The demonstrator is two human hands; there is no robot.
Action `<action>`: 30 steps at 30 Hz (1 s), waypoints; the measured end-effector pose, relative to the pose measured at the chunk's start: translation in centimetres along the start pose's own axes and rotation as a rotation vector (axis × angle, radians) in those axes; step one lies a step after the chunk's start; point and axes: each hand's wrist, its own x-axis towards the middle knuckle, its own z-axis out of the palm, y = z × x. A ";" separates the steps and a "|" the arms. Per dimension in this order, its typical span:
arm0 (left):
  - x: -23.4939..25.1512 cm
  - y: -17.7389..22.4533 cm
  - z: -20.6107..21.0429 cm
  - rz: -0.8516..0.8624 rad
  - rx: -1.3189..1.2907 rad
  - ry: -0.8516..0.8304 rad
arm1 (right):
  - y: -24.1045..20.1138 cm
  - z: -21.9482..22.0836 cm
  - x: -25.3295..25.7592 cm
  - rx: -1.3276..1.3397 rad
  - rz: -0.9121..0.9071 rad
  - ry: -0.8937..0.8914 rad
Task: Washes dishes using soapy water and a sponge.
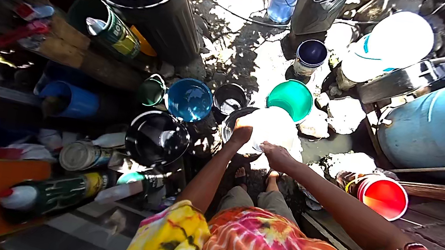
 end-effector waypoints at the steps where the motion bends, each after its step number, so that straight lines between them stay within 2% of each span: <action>1: 0.7 0.6 -0.9 0.039 -0.010 -0.071 | 1.2 0.3 -0.7 -0.083 -0.109 -0.010; 4: 2.3 1.1 -3.0 0.125 -0.019 -0.286 | 5.3 -0.1 -1.6 -0.438 -0.359 0.127; 5: 2.6 1.4 -3.4 0.125 0.000 -0.337 | 5.9 -0.5 -1.8 -0.520 -0.374 0.220; 7: 3.1 1.8 -3.9 0.108 0.054 -0.318 | 5.7 -0.6 -1.5 -0.554 -0.343 0.379; 9: 3.4 1.9 -3.7 0.062 0.048 -0.207 | 3.6 0.1 -0.8 -0.422 -0.168 0.301; 11: 3.5 2.3 -3.1 -0.014 0.003 -0.121 | 0.3 0.3 0.1 -0.154 0.057 0.106; 12: 3.3 2.6 -2.7 -0.028 -0.004 -0.086 | -1.1 0.3 0.5 -0.020 0.126 0.078; 13: 3.0 3.0 -2.3 -0.034 0.008 -0.059 | -2.1 0.3 0.8 0.105 0.164 0.101; 15: 2.5 3.3 -1.5 -0.044 0.058 -0.009 | -3.1 0.4 1.1 0.342 0.183 0.255; 17: 2.4 3.1 -1.6 -0.075 0.049 -0.006 | -3.4 0.9 0.6 0.450 0.101 0.406; 18: 2.6 2.5 -1.8 -0.070 -0.002 0.000 | -2.9 1.4 0.0 0.453 0.012 0.416; 19: 2.9 1.7 -2.2 -0.048 -0.037 -0.021 | -1.7 1.9 -0.6 0.428 -0.089 0.379; 21: 3.2 0.6 -3.1 0.030 -0.043 -0.112 | 1.6 1.6 -1.6 0.313 -0.244 0.178; 24: 3.1 0.8 -3.2 0.145 0.041 -0.342 | 4.4 -0.3 -0.7 -0.209 -0.304 -0.131; 25: 3.1 1.6 -3.1 0.169 0.019 -0.386 | 4.6 -0.7 0.1 -0.341 -0.294 -0.110; 26: 2.9 2.8 -3.1 0.173 -0.040 -0.412 | 4.6 -0.8 0.9 -0.389 -0.279 -0.014; 28: 2.6 4.5 -3.1 0.173 -0.169 -0.368 | 3.7 -0.9 2.4 -0.358 -0.210 0.127; 30: 2.8 4.6 -2.8 0.167 -0.203 -0.280 | 1.7 -0.8 3.3 -0.251 -0.106 -0.017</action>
